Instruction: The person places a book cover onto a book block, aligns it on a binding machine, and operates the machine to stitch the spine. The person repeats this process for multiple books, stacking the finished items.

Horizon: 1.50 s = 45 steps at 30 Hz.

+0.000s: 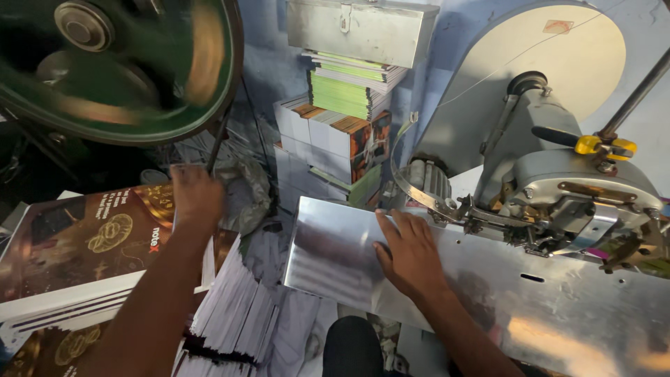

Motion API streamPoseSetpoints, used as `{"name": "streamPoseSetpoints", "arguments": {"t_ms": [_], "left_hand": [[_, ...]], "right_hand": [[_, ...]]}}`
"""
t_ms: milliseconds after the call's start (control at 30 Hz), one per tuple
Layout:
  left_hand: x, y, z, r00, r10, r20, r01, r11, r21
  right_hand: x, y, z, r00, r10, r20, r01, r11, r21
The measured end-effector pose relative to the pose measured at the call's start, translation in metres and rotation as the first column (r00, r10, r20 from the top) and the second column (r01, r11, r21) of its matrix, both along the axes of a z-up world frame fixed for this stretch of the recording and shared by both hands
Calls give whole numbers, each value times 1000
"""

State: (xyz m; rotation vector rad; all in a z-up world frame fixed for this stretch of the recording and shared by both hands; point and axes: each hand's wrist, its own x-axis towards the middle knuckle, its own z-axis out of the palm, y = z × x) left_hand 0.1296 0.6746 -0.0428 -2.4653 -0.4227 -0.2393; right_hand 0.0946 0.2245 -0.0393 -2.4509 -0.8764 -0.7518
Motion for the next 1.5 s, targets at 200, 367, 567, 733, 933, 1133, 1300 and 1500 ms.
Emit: {"name": "streamPoseSetpoints", "arguments": {"t_ms": [200,367,567,733,933,1133,1300,1500], "left_hand": [[-5,22,4,928,274,252,-220,950,-222],[-25,26,-13,894,411,180,-269,812,-517],[-44,27,-34,921,306,240,-169,870,-462],[-68,12,-29,946,243,216,-134,896,-424],[-102,-2,-19,961,152,232,-39,902,-430],[-137,-7,-18,942,48,331,114,884,-453],[-167,-9,-9,920,-25,390,240,824,-513],[-214,-3,4,834,380,401,16,710,-704]], "right_hand": [[0,-1,-3,1000,-8,22,8,1000,1],[1,-2,-4,998,8,56,-8,1000,-11],[0,-2,-6,995,19,95,-18,1000,-6],[1,-3,-7,994,25,105,-26,1000,3],[2,-4,-9,993,12,120,-12,1000,-7],[3,-5,-10,997,15,77,-13,1000,-17],[5,-5,-11,995,25,97,-25,1000,-3],[5,-6,-10,996,42,77,-42,999,-4]]}}
